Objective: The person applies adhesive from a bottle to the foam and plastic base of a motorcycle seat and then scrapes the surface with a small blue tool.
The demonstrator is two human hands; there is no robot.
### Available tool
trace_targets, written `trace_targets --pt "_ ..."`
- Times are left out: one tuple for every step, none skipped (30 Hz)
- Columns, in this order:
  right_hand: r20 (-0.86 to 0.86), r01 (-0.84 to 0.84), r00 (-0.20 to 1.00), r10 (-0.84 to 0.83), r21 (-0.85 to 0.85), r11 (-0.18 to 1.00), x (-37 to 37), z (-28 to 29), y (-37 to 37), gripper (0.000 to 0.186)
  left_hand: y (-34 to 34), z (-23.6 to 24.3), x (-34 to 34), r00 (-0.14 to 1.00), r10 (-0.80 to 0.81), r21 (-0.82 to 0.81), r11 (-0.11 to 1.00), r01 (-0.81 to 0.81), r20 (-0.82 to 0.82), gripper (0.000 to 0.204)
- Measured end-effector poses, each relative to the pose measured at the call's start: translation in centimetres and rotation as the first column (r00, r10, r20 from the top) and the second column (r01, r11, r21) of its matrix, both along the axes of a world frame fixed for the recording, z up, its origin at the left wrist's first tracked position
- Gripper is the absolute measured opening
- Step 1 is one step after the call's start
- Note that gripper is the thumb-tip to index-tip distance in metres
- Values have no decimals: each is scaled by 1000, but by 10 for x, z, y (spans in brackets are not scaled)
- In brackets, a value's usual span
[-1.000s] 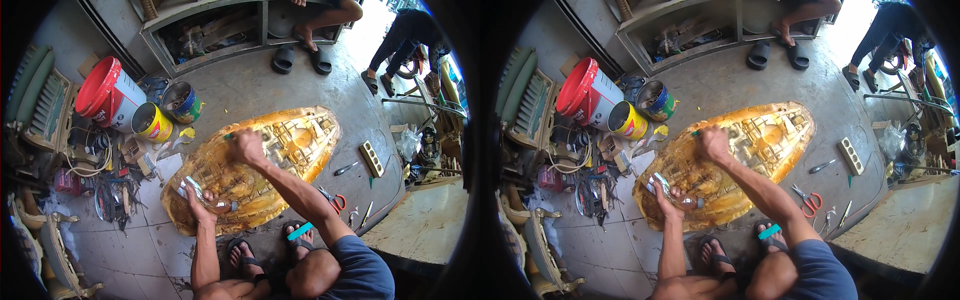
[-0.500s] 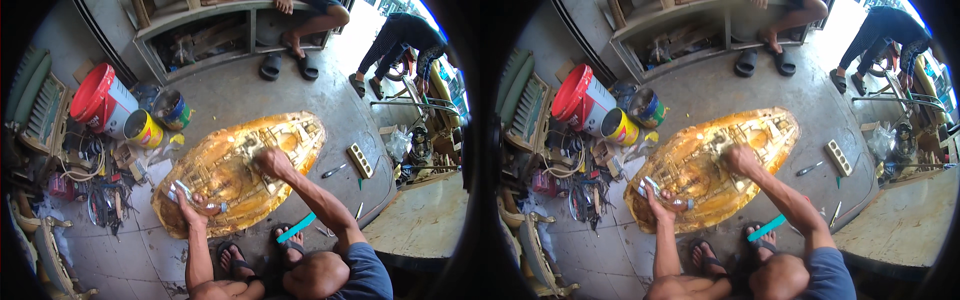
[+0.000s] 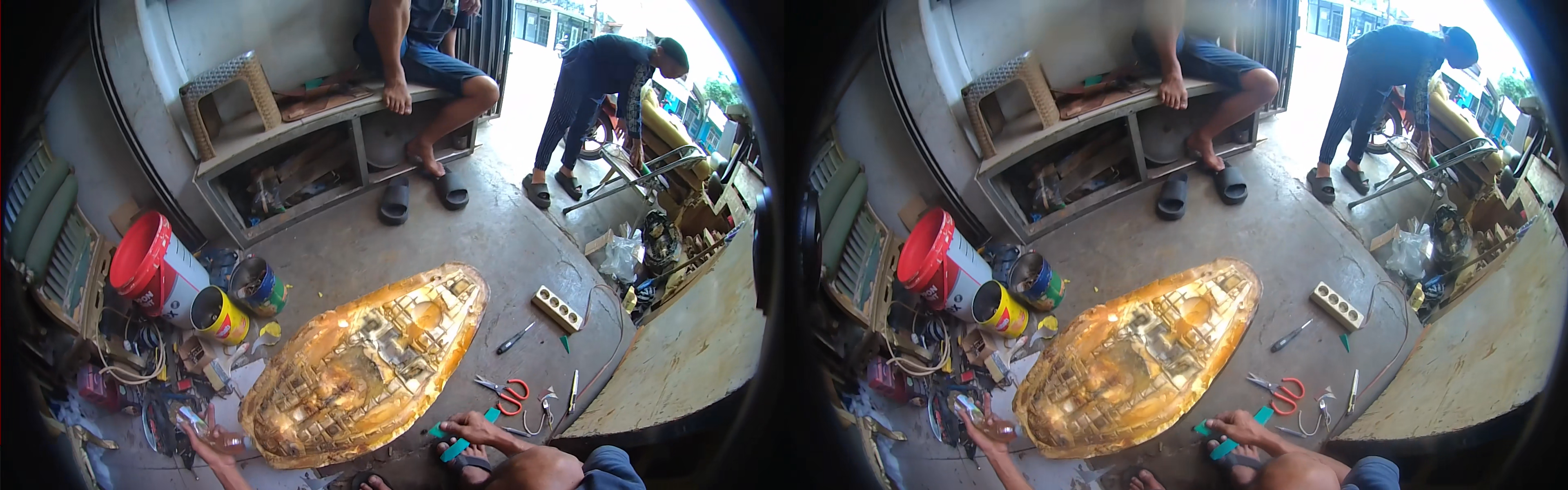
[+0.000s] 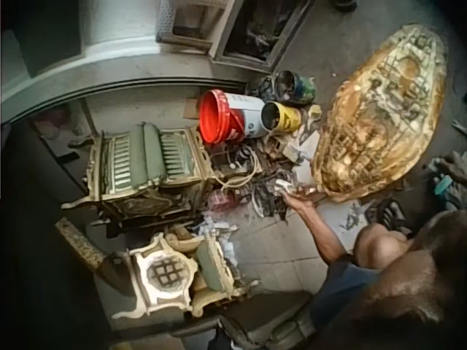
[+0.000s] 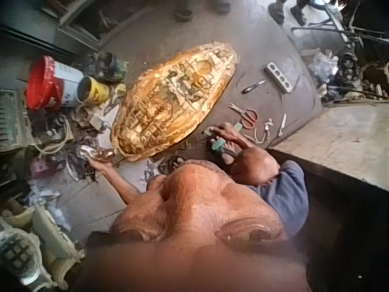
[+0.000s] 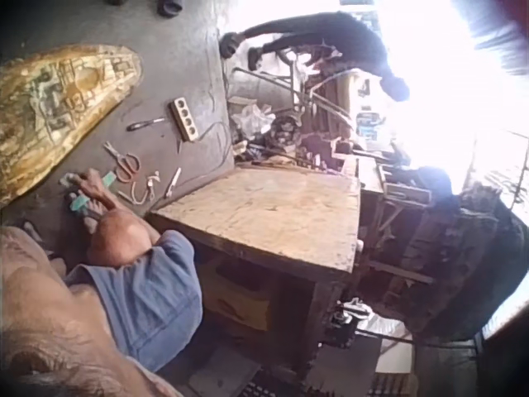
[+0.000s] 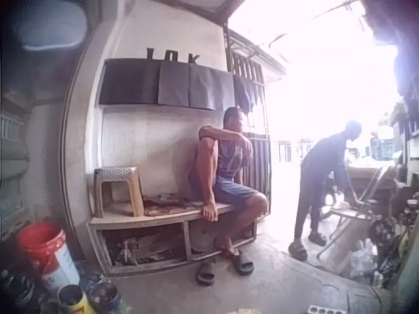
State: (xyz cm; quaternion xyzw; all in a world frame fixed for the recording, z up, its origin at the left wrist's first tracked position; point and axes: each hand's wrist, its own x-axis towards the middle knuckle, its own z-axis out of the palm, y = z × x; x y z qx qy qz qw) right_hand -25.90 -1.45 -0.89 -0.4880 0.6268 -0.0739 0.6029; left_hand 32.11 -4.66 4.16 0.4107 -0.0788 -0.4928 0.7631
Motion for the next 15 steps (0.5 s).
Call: trace_targets --pt "38 -70 996 77 -171 983 -3 -10 4 45 -4 -9 -10 995 49 66 996 -54 82 56" --pt "43 -69 996 77 -173 982 2 -6 0 45 -2 -16 -7 995 49 64 996 -54 88 56" --pt "97 -125 984 152 -244 962 8 -4 -6 45 -2 -33 -2 998 -36 77 996 33 43 57" --pt "145 -175 963 228 -311 934 13 5 -10 46 0 -58 7 993 -121 93 988 121 -4 58" --pt "186 -191 944 272 -361 913 23 15 -17 48 4 -72 24 980 -196 108 974 199 -34 59" --pt "177 -186 949 262 -356 916 20 26 -23 48 0 -94 28 954 -285 111 949 295 -97 60" --pt "121 -262 942 314 -323 909 22 30 -30 48 1 -101 35 920 -363 118 917 381 -150 61" --pt "26 -333 936 351 -257 907 10 29 -31 48 -11 -88 -31 963 -235 303 915 265 -132 66" --pt "103 -240 951 290 -338 910 14 38 -30 49 -7 -86 -30 923 -346 234 895 379 -170 67" --pt "112 -246 948 299 -341 907 14 42 -32 49 -5 -91 -32 867 -454 161 858 488 -207 68" --pt "128 -223 953 274 -311 924 8 43 -32 49 -4 -87 -49 807 -511 115 820 561 -298 70" --pt "142 -202 958 249 -280 938 2 42 -31 49 -6 -85 -71 735 -561 62 777 626 -382 72" --pt "150 -156 965 217 -341 927 -11 36 -26 46 -11 -67 -122 774 -517 131 795 592 -365 73" --pt "176 -102 973 152 -266 959 -14 45 -28 43 -6 -64 -139 766 -517 115 796 594 -382 74" --pt "226 -4 972 59 -237 971 -20 48 -30 43 -1 -64 -158 754 -517 95 796 597 -406 75"
